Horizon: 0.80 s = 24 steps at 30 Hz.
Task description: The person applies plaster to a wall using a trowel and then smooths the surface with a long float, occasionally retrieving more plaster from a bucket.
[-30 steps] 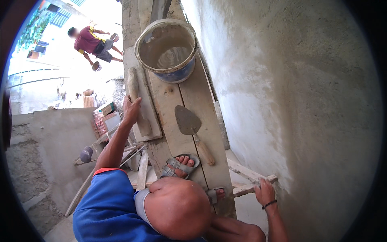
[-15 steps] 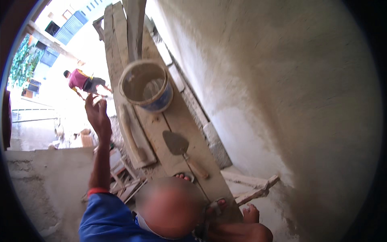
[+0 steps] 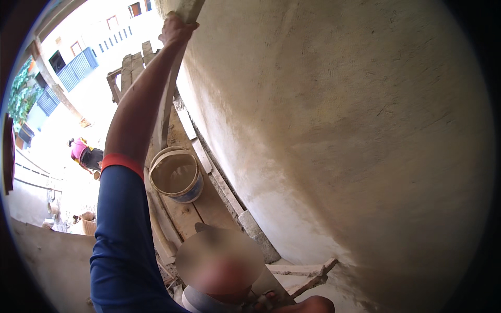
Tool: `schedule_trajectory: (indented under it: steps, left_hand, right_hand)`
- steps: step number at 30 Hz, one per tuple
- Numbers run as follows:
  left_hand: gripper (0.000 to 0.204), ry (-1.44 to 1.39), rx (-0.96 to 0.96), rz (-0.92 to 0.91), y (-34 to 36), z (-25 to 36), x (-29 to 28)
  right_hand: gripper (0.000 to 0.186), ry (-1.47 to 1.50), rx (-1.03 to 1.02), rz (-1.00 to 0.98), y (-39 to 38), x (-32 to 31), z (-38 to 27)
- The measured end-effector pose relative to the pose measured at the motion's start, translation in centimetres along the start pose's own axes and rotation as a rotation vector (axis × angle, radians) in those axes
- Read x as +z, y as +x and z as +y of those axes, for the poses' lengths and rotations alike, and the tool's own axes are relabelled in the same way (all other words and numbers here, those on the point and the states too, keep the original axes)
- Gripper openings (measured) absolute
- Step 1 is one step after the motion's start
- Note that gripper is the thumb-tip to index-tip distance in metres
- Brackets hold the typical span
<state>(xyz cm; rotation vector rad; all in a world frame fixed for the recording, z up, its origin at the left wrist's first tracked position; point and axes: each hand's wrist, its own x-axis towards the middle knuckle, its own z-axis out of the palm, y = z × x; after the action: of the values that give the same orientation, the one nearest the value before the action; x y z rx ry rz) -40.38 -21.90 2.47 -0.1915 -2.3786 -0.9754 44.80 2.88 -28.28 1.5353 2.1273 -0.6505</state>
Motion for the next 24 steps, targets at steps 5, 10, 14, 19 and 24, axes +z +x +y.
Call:
schedule_trajectory:
  steps: [5,10,14,19,24]
  left_hand:
    - [0.070,-0.022,0.138,0.023,0.0,-1.1,-0.5]
    - [0.060,-0.141,0.110,0.129,-2.7,-1.1,-5.9]
    - [0.046,-0.235,0.306,0.283,-3.4,-3.4,-12.6]
    - [0.044,-0.662,0.437,0.176,-5.3,-6.5,-22.6]
    - [0.048,-0.185,0.152,0.274,-15.9,-2.7,-35.4]
  right_hand:
    - [0.041,0.004,-0.025,0.013,-1.4,-0.2,-0.4]
    - [0.042,0.001,-0.124,0.035,-2.2,-1.4,-1.7]
    - [0.042,0.007,-0.238,0.062,-1.3,-4.4,-4.9]
    - [0.042,-0.006,-0.374,0.146,-0.9,-10.9,-10.0]
    - [0.043,0.070,-0.689,0.209,-0.5,-17.4,-19.8]
